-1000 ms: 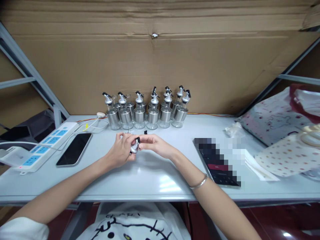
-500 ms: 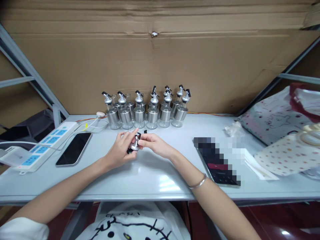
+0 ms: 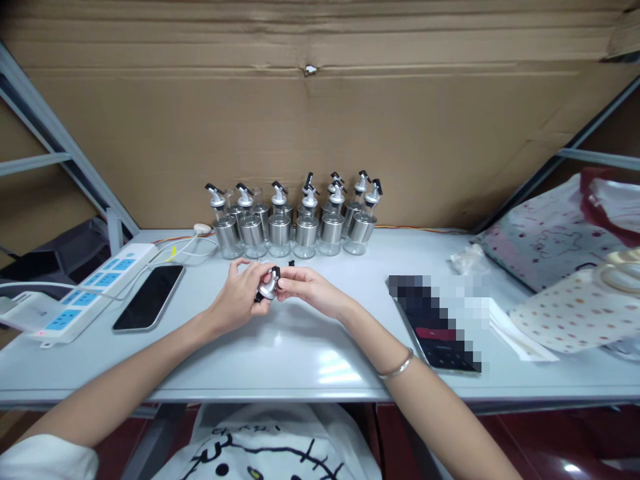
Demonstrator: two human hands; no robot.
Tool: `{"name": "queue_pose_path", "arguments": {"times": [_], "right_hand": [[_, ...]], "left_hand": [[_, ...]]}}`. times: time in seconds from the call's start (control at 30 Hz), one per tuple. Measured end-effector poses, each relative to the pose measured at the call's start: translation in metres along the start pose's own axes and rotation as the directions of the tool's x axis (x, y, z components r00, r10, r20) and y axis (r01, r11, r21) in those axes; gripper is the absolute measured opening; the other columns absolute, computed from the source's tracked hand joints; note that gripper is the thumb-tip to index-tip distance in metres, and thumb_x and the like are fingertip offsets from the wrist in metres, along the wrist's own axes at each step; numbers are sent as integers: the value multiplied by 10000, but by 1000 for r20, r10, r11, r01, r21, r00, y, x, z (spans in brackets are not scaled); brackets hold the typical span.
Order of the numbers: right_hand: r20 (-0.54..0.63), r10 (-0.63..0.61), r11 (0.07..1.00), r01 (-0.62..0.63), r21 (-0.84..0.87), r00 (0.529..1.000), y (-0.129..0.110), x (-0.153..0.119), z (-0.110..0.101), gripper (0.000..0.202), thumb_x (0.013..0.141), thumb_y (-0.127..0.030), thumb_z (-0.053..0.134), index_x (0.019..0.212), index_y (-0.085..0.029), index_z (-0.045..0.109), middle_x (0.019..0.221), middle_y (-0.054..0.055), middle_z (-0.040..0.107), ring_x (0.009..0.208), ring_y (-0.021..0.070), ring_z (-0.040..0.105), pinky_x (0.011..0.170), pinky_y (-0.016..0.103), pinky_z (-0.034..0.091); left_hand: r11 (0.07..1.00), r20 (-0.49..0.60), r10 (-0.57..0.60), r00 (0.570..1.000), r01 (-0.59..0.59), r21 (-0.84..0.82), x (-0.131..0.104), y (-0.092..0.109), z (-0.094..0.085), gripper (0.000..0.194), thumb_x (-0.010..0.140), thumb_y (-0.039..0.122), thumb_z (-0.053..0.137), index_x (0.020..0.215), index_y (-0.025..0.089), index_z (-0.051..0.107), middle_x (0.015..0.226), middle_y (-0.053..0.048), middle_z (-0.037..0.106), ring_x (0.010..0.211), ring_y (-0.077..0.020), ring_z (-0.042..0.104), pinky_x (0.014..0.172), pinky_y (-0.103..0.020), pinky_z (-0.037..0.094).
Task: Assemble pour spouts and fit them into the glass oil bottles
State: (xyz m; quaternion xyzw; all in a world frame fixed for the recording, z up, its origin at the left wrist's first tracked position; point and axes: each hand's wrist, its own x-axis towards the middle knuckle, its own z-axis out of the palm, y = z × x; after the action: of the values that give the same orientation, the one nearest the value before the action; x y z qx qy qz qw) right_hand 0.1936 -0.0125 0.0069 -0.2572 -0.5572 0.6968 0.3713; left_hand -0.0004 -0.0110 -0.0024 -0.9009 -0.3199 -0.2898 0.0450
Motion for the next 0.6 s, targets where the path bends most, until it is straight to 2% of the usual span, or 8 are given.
{"name": "queue_pose_path", "arguments": {"times": [0.23,0.37,0.47,0.6], "right_hand": [[-62,5,992,3,129,998,0,1,4,262,721,-377,751,876,-169,714,861,34,648,752,131,566,726,275,468],[-77,9,977,7,212,997,-2,3,3,254,729,-389,726,834,-161,693,810,37,637,728,138,564,695,280,470],[-110,4,978,19,209,994,-3,4,2,250,731,-411,728,774,-174,659,747,15,623,688,133,575,691,278,470],[-159,-29,979,60,195,987,-2,3,4,252,689,-377,784,763,-182,643,769,-6,612,695,120,577,695,268,475]], "left_hand": [[995,-153,96,984,-98,-5,-1,1,0,458,792,173,487,1243,132,422,1055,-102,640,956,-234,599,930,-401,340],[998,-235,40,971,-48,-32,-1,2,-2,354,869,215,497,1213,152,437,1094,-99,643,849,-185,620,899,-372,367],[998,-263,-17,965,-1,-68,0,0,-4,233,903,256,509,1113,155,497,943,-46,670,745,-156,621,897,-366,369],[993,-303,-39,952,3,-120,1,-3,-6,134,936,256,483,1021,171,543,812,-1,660,742,-148,626,888,-353,377]]}}
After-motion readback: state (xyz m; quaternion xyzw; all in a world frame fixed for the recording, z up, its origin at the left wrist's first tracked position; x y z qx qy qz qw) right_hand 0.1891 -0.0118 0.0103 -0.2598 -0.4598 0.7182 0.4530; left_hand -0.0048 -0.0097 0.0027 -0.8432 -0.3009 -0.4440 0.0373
